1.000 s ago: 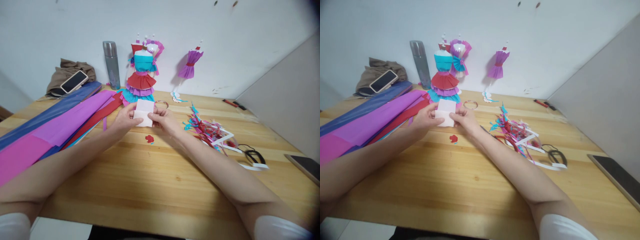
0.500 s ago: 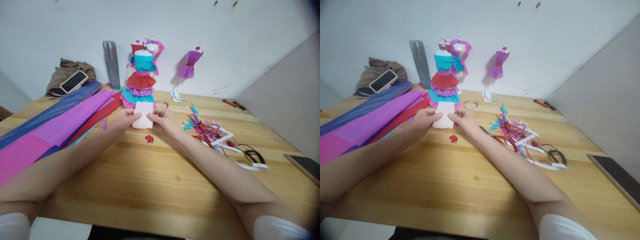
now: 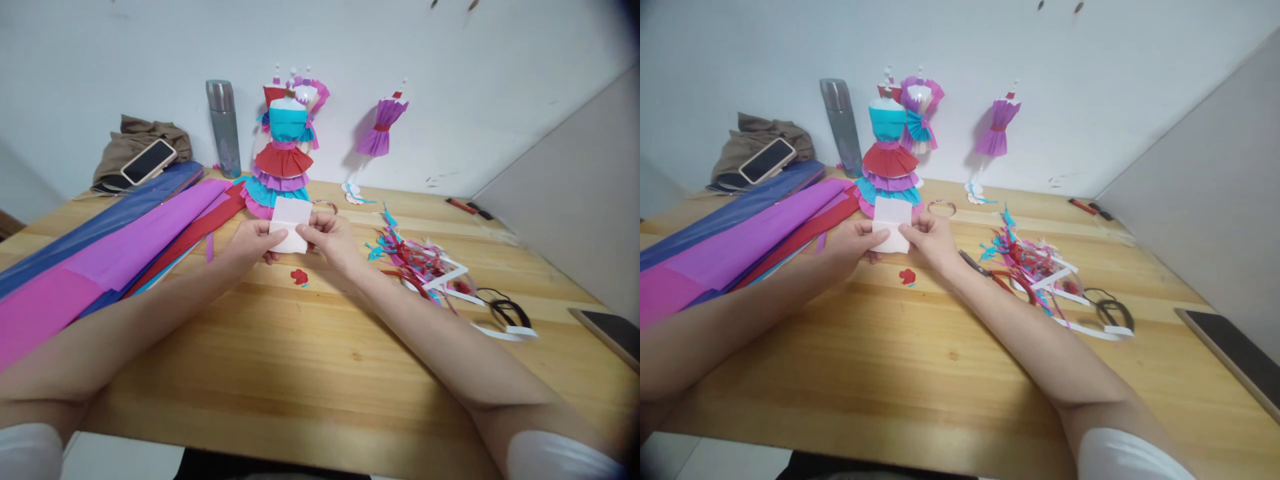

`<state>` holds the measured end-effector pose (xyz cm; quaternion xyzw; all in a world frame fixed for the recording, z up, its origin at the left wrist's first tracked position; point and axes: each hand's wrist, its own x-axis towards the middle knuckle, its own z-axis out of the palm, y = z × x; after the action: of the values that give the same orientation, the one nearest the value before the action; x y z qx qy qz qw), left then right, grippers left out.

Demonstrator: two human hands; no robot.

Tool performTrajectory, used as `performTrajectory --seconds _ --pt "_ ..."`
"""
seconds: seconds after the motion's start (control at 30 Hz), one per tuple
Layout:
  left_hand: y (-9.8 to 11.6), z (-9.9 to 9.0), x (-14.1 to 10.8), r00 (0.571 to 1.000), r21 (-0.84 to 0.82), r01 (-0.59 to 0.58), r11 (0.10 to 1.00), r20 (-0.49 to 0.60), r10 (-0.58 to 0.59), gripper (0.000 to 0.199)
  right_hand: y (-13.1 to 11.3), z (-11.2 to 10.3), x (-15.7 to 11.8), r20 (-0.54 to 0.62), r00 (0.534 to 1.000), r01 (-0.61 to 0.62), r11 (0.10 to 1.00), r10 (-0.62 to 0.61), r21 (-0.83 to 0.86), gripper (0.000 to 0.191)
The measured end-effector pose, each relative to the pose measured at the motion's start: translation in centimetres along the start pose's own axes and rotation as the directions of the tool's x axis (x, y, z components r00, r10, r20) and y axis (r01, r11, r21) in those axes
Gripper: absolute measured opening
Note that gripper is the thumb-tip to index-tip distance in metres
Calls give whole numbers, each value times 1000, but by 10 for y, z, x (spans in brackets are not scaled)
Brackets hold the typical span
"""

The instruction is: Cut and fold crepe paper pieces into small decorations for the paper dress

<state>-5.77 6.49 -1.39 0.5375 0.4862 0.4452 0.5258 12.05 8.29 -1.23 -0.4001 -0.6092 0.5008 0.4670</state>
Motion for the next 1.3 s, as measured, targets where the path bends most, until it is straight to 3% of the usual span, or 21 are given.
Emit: performTrajectory --seconds 0.17,0.4,0.6,0.73,0.83,0.93,1.03,1.1,1.3 --pt "3 1 -4 997 50 -76 996 -18 77 17 0 3 -4 84 996 -5 1000 3 15 28" --pt "1 1 -3 994 50 -99 994 -46 101 28 3 9 -4 46 999 -13 1000 13 -8 33" --pt "-1 1 -3 978 89 -159 983 -124 169 23 2 17 -11 148 988 -66 993 52 95 34" --pt "-1 -2 -1 965 115 -217 969 -128 231 24 1 15 -8 168 984 -78 995 65 69 30" --pt "0 -5 2 978 84 -182 980 -87 189 29 -1 12 -5 136 990 -50 998 46 27 27" --pt "3 -8 4 995 0 -93 996 31 92 41 -3 10 -3 91 996 -10 1000 9 10 25" --pt "5 -10 5 980 -23 16 1000 198 -11 44 -2 9 -2 70 997 35 999 -35 5 25" --pt "5 -12 5 966 2 42 999 255 -41 42 0 8 -1 55 998 43 999 -41 -22 26" --pt "1 -13 6 979 65 36 997 200 -49 38 4 6 -1 101 994 28 1000 -28 8 29"
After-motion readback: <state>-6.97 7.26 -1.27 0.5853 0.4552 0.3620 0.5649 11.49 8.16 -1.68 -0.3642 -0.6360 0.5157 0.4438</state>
